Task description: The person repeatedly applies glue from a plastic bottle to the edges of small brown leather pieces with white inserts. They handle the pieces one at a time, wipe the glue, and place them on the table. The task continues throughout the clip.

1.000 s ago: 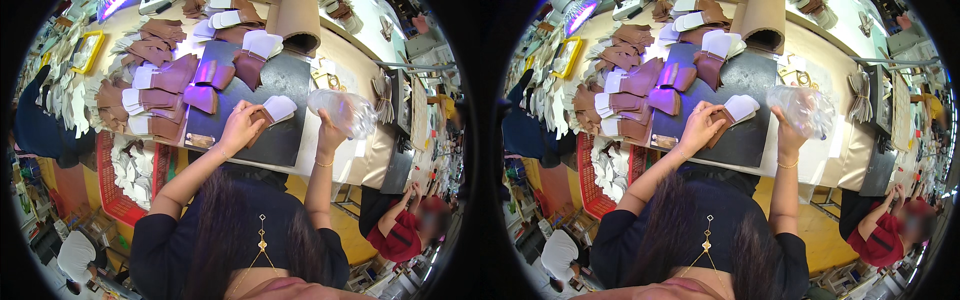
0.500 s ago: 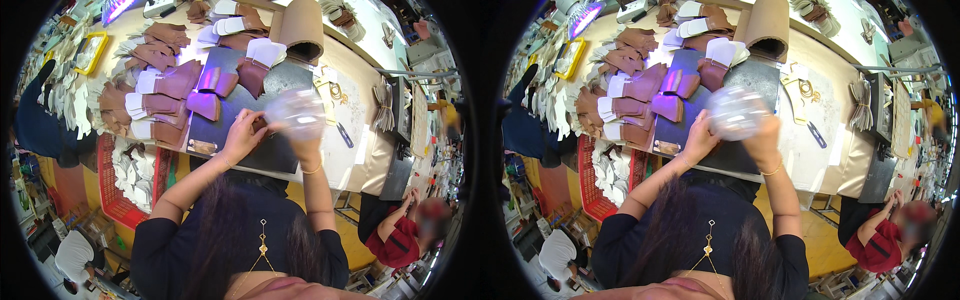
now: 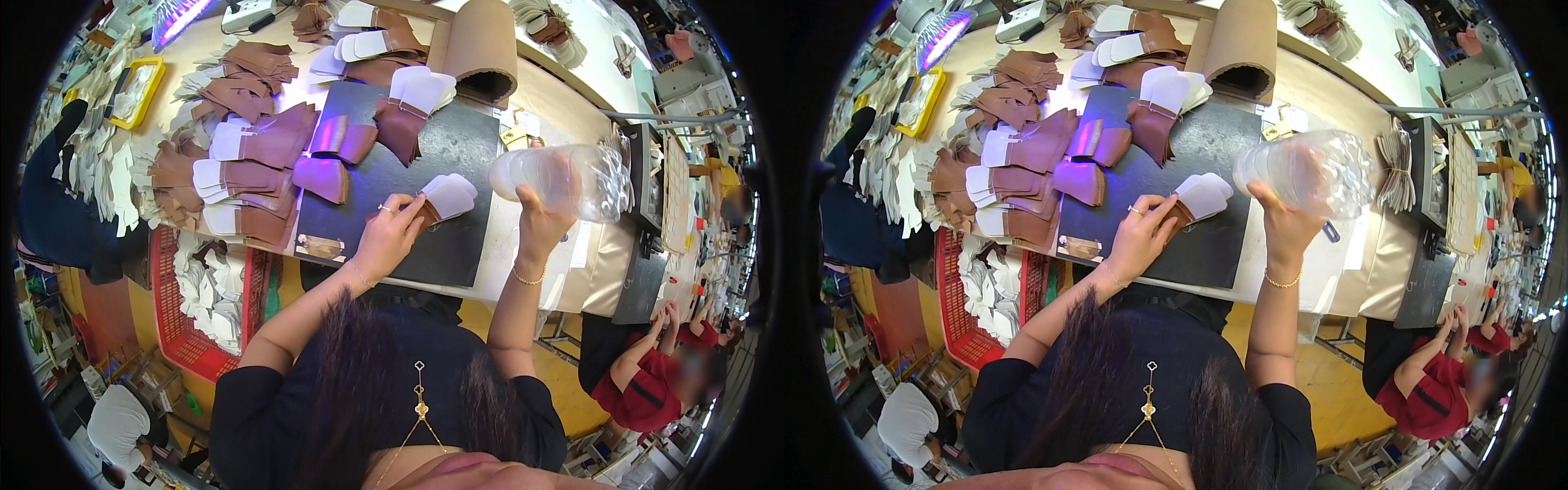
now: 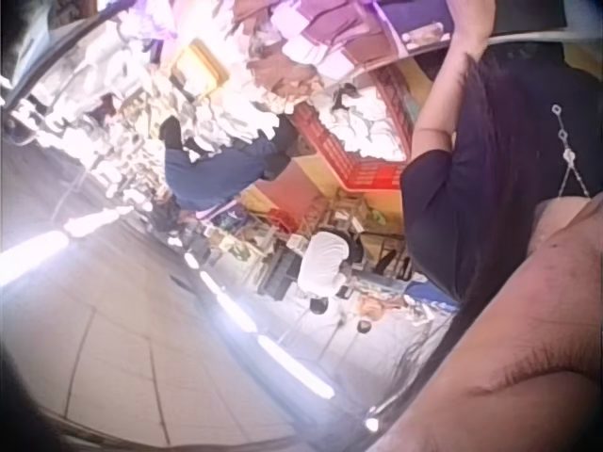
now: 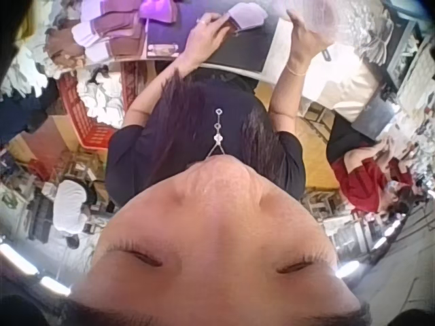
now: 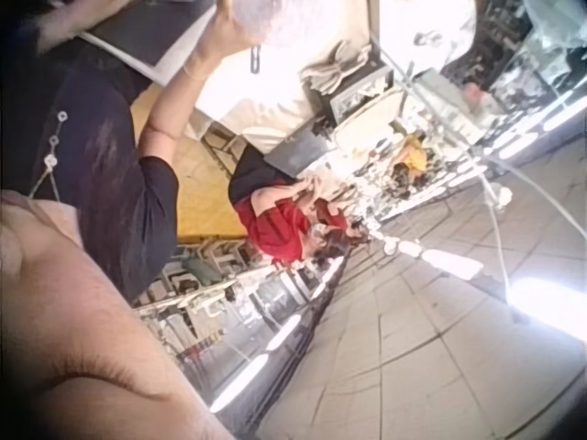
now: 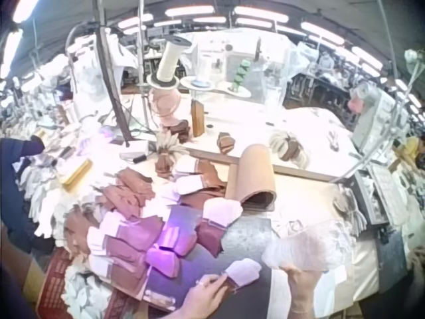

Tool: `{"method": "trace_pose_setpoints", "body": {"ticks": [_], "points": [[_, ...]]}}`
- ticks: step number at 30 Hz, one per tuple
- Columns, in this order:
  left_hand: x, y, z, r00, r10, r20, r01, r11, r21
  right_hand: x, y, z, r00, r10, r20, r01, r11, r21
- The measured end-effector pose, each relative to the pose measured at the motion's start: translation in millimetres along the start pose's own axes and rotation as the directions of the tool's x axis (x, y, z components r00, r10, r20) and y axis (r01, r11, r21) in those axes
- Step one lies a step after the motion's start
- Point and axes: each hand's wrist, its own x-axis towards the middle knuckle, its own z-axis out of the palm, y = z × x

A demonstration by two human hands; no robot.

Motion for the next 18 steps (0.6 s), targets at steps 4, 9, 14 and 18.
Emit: {"method": "trace_pose_setpoints", "body": {"ticks": [4, 9, 14, 18], "points": [[-4, -4, 3, 0.993, 0.084, -0.077, -0.084, 0.996, 0.009, -9, -9, -3, 0.997, -0.023, 0.076, 0.012, 0.989, 0.15], [-3, -5, -1, 0.998, 0.056, -0.003, -0.056, 0.998, -0.014, -35, -6, 0, 0.985, 0.041, 0.165, -0.086, 0.957, 0.277], [3, -5, -6, 0.998, -0.02, 0.053, 0.025, 0.996, -0.086, -66, 7, 9, 0.878, -0.038, 0.478, 0.056, 0.998, -0.023], [3, -5, -8, 0.999, -0.009, 0.042, 0.013, 0.996, -0.088, -44, 16, 4, 0.9, -0.108, 0.423, 0.242, 0.93, -0.277]]}}
